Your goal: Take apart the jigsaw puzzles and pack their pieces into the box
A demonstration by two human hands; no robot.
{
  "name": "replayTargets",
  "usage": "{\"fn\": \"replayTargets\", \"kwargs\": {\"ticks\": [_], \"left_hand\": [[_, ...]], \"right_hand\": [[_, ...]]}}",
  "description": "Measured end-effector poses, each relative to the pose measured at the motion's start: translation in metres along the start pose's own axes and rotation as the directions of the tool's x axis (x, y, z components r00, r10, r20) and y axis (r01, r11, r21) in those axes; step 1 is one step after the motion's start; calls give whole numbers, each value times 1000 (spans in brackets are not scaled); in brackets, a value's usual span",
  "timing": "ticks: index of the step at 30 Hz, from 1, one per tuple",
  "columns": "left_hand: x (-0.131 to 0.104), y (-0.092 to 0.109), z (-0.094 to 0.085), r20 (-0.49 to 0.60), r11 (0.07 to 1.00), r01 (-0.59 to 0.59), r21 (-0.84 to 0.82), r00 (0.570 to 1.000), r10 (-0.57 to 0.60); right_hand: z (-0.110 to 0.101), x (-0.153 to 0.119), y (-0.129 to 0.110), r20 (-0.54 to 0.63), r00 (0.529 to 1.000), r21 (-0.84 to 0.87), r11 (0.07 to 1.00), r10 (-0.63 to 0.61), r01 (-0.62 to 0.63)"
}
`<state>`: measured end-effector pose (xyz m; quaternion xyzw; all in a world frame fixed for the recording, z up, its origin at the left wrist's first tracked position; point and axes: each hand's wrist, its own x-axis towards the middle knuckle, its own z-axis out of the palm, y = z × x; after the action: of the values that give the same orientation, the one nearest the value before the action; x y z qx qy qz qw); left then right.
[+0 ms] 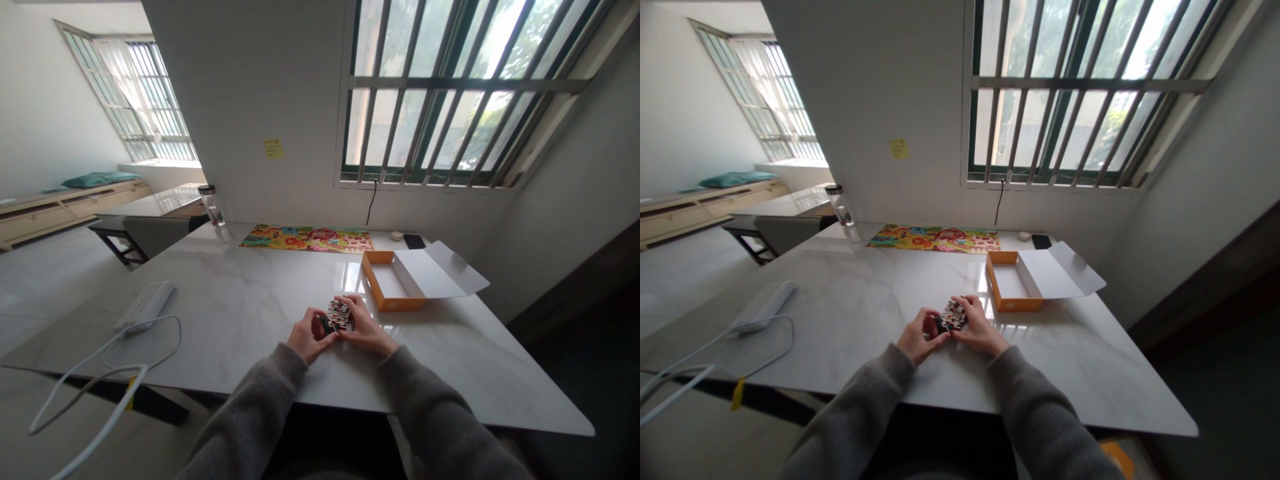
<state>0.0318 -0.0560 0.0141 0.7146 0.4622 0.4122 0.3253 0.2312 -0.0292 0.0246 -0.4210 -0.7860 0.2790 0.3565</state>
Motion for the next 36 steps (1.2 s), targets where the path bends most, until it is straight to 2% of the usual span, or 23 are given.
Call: {"fn": "replayTargets", "kwargs": {"ticks": [3,5,8,10,15,20,24,28,32,34,36], "left_hand": [[-3,-3,-5,73,998,-41,-43,996,44],[-2,-6,-9,42,993,-96,64,995,93],[3,-12,-15,-22,939,-154,307,985,169],[6,-15,-19,-2,909,-152,388,986,166],[6,-18,-26,116,900,-150,408,987,112],[3,-18,-24,141,884,-154,441,985,101],[3,-18,-22,151,822,-218,526,975,162],[16,-26,-17,93,846,-276,456,960,263],[35,-37,-8,229,882,-329,338,938,262],[42,-38,-4,299,887,-345,307,920,255],[46,-38,0,321,885,-358,296,910,261]], "right_hand": [[-1,0,2,7,1000,12,1000,-6,6],[-1,-1,3,16,1000,18,1000,-8,8],[-1,-1,3,25,1000,29,1000,-8,7],[-2,-1,3,38,999,40,999,-5,3],[-6,-2,0,117,993,103,994,10,-22],[-12,-5,-6,168,986,90,996,-7,-8],[-13,-6,-12,220,975,72,997,-14,-2],[-9,-6,-17,200,980,44,999,-8,-1],[-6,-6,-18,178,984,55,998,-10,0],[-5,-5,-17,169,986,129,991,2,-24],[-1,-4,-16,153,986,225,970,59,-93]]}}
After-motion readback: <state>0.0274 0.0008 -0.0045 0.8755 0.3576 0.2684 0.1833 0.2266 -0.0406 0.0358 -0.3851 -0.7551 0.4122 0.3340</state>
